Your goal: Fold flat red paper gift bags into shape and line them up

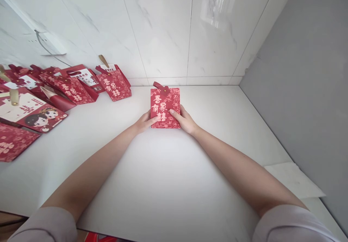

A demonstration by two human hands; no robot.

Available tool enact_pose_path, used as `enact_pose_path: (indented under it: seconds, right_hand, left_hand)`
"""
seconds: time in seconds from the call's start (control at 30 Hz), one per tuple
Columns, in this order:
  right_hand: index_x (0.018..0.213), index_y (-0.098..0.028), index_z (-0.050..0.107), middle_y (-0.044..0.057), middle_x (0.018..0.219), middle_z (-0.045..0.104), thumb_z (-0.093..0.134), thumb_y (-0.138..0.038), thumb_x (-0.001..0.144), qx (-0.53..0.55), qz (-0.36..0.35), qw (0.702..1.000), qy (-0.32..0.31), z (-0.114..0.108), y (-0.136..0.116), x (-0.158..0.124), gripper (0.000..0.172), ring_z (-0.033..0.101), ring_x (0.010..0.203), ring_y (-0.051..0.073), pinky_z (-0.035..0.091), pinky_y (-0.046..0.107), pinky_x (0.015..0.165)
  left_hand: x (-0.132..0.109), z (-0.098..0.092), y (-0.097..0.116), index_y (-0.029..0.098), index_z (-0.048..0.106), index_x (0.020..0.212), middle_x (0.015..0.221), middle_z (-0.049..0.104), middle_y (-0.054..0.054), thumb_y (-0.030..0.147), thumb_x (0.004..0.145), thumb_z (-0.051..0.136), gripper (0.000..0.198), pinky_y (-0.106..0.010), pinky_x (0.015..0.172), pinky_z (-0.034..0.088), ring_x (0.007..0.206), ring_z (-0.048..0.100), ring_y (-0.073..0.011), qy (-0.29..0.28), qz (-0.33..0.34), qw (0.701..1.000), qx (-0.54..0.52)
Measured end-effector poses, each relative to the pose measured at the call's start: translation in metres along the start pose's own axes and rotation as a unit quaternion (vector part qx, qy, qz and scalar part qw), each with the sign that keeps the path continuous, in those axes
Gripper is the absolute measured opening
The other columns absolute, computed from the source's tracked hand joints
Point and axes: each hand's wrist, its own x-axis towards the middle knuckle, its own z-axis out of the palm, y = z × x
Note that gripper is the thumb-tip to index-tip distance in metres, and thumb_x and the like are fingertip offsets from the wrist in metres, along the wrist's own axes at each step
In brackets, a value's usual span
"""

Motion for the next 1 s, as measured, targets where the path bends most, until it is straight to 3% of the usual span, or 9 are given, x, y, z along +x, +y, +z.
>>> enact_pose_path:
  seconds: [0.37,0.43,0.53,0.6,0.67,0.73,0.8,0.9,1.0]
  right_hand:
    - [0.13,-0.027,0.054,0.007,0.143,0.061,0.067,-0.058,0.087,-0.002,-0.008,1.0,-0.004,-0.001,0.002,0.001,0.054,0.058,0.131,0.029,0.047,0.046,0.112]
    - [0.129,-0.028,0.056,0.005,0.143,0.061,0.063,-0.061,0.089,-0.009,-0.029,0.999,-0.018,-0.002,0.002,0.001,0.052,0.057,0.132,0.028,0.044,0.046,0.115]
    - [0.131,-0.029,0.056,0.005,0.136,0.065,0.054,-0.066,0.092,-0.05,-0.033,0.996,-0.06,-0.003,0.003,-0.001,0.054,0.063,0.124,0.028,0.045,0.048,0.112]
    - [0.135,-0.03,0.051,0.006,0.126,0.069,0.057,-0.065,0.091,-0.093,-0.026,0.991,-0.094,-0.002,0.004,-0.002,0.057,0.07,0.108,0.027,0.05,0.049,0.105]
    - [0.139,-0.031,0.046,0.005,0.114,0.072,0.061,-0.062,0.09,-0.132,-0.036,0.984,-0.11,-0.001,0.007,-0.003,0.06,0.073,0.091,0.025,0.054,0.049,0.097]
    - [0.138,-0.031,0.046,0.004,0.104,0.073,0.063,-0.059,0.089,-0.173,-0.052,0.978,-0.101,0.0,0.009,-0.004,0.059,0.072,0.083,0.024,0.056,0.049,0.092]
    - [0.134,-0.03,0.052,0.005,0.101,0.073,0.063,-0.059,0.089,-0.211,-0.067,0.972,-0.082,0.001,0.011,-0.006,0.054,0.07,0.083,0.026,0.056,0.05,0.09]
    - [0.128,-0.029,0.058,0.008,0.116,0.071,0.065,-0.056,0.088,-0.242,-0.102,0.962,-0.072,0.004,0.008,-0.009,0.049,0.068,0.1,0.03,0.055,0.052,0.094]
    - [0.127,-0.028,0.06,0.009,0.13,0.065,0.066,-0.054,0.088,-0.223,-0.133,0.963,-0.078,0.007,0.002,-0.01,0.048,0.062,0.117,0.032,0.051,0.051,0.102]
  left_hand:
    - [0.001,0.0,-0.004,0.02,0.055,0.137,0.14,0.062,-0.011,0.056,0.083,0.069,0.066,-0.046,0.111,0.046,0.13,0.057,-0.0341,0.021,-0.013,0.999,-0.023]
    - [0.004,0.0,-0.005,0.02,0.058,0.134,0.136,0.064,-0.011,0.06,0.086,0.063,0.062,-0.045,0.11,0.046,0.128,0.059,-0.0324,0.068,-0.02,0.996,-0.058]
    - [0.009,-0.002,-0.01,0.02,0.059,0.129,0.131,0.066,-0.01,0.063,0.09,0.056,0.059,-0.041,0.107,0.047,0.123,0.062,-0.028,0.186,0.0,0.978,-0.093]
    - [0.011,-0.005,-0.013,0.022,0.055,0.134,0.122,0.07,-0.009,0.062,0.089,0.058,0.06,-0.04,0.102,0.05,0.113,0.066,-0.0249,0.258,0.001,0.965,-0.056]
    - [0.01,-0.004,-0.013,0.023,0.055,0.135,0.109,0.073,-0.008,0.06,0.089,0.059,0.06,-0.04,0.098,0.051,0.102,0.068,-0.0245,0.295,-0.021,0.955,0.018]
    - [0.008,-0.001,-0.01,0.021,0.063,0.128,0.107,0.073,-0.009,0.06,0.09,0.056,0.055,-0.041,0.099,0.049,0.104,0.068,-0.0267,0.284,-0.027,0.955,0.085]
    - [0.004,0.004,-0.004,0.021,0.065,0.126,0.123,0.07,-0.01,0.061,0.093,0.051,0.054,-0.04,0.107,0.044,0.119,0.062,-0.0289,0.238,0.012,0.966,0.102]
    - [-0.001,0.009,0.002,0.023,0.051,0.145,0.152,0.05,-0.009,0.063,0.094,0.049,0.065,-0.04,0.121,0.031,0.144,0.043,-0.0293,0.142,0.113,0.981,0.074]
    - [-0.002,0.009,0.001,0.025,0.032,0.156,0.164,0.03,-0.01,0.065,0.089,0.056,0.082,-0.043,0.127,0.022,0.153,0.025,-0.0308,0.068,0.184,0.979,0.061]
